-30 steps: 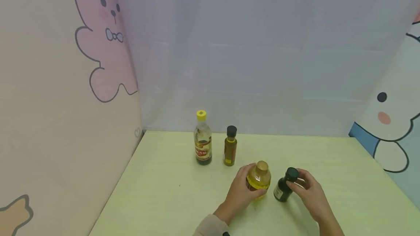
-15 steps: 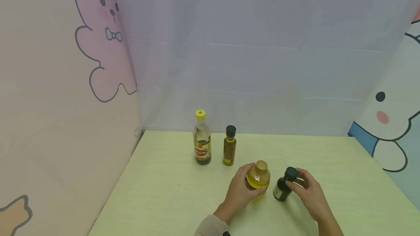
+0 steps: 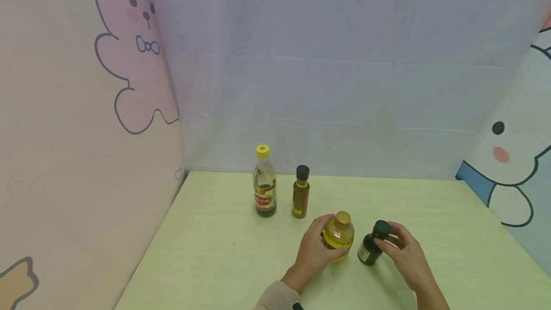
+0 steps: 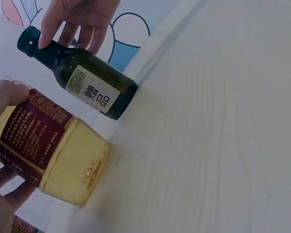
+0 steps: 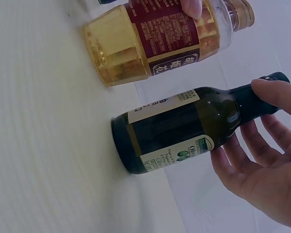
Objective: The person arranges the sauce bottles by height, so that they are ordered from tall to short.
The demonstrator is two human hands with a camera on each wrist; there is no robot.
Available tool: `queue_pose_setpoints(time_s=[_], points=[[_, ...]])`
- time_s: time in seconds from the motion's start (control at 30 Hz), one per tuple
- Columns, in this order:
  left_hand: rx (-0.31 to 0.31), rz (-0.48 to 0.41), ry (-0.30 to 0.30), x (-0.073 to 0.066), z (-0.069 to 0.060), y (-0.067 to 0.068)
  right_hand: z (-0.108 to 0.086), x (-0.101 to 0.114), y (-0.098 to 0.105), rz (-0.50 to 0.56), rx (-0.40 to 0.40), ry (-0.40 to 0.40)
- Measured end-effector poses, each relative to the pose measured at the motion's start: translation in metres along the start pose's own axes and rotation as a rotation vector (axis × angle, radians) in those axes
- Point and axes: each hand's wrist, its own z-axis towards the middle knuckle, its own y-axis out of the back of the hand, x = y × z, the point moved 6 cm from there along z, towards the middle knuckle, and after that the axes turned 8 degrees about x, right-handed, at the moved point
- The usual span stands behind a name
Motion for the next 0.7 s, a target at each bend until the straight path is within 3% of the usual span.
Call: queue_pose_setpoints(time_s=[0.7], points=[[-0.038, 0.032, -0.045, -0.001, 0.019, 0.000, 0.001, 0.000, 0.000, -0.019, 0.007, -0.021]])
